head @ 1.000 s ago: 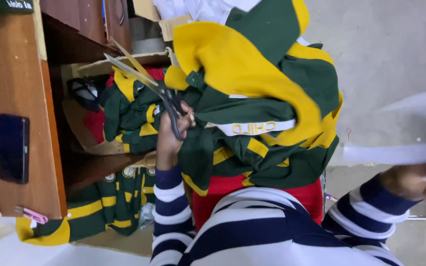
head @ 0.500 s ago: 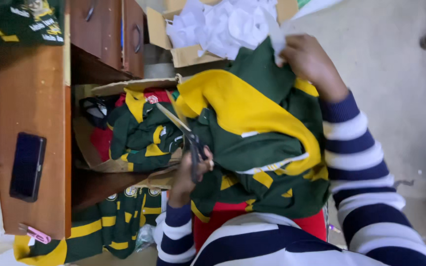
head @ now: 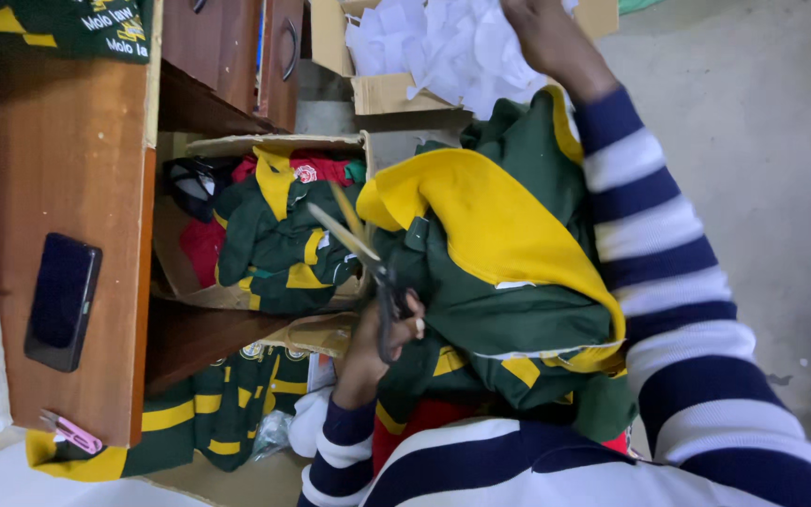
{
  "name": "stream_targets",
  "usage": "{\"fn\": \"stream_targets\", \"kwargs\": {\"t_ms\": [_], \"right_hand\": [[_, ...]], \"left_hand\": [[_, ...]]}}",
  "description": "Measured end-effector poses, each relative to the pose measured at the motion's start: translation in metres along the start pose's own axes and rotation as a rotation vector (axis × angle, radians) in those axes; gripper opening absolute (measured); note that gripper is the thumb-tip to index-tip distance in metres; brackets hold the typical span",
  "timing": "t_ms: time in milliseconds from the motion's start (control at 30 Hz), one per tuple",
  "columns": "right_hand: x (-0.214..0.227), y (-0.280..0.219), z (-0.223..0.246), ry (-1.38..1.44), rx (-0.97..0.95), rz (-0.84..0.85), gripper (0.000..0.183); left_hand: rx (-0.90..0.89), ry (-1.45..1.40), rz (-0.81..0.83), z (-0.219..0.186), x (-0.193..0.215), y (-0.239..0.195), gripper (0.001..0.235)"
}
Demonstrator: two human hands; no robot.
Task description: The person uses large shears to cut a white paper template into strips. They repeatedly pick up the template, cut it, and place the pieces onto a pile of green and yellow jackets on their lap.
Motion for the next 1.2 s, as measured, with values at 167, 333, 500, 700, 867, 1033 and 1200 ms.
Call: {"fn": "stream_targets", "kwargs": {"t_ms": [167, 333, 500, 700, 867, 1033, 1200], "right_hand": [[0.076, -0.127, 0.154, 0.354, -0.16, 0.033, 0.057], [0.081, -0.257, 0.223, 0.203, -0.217, 0.277, 0.031], [0.052, -0.31, 0.222, -0.054, -0.489, 0.19, 0.039], [0.051, -0.321, 0.224, -0.059, -0.595, 0.099, 0.02], [0.047, -0.324, 0.214, -0.002, -0.524, 0.066, 0.015], [0.059, -0.328, 0.206, 0.715, -0.58, -0.167, 0.026], [0.051, -0.326, 0.191, 0.891, -0.647, -0.26, 0.023]], "left_hand": [[-0.181, -0.133, 0.0, -0.032, -0.007, 0.004, 0.028], [-0.148, 0.063, -0.112, -0.053, -0.022, -0.001, 0.024], [-0.363, 0.214, -0.197, -0.069, -0.04, -0.023, 0.027], [-0.269, 0.413, 0.021, -0.069, -0.074, -0.075, 0.016], [-0.039, 0.687, 0.392, -0.031, -0.102, -0.088, 0.012], [0.032, 0.907, 0.701, -0.031, -0.118, -0.103, 0.012], [-0.044, 0.87, 0.774, -0.007, -0.108, -0.096, 0.014]]}}
Point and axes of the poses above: each hand's wrist, its own y-axis towards the middle knuckle, its own x-axis out of the back of the hand, z = x × y, the point moved 1 cm from there along y, towards the middle knuckle, and after that the axes turned 4 degrees about x, right-handed, at the moved point
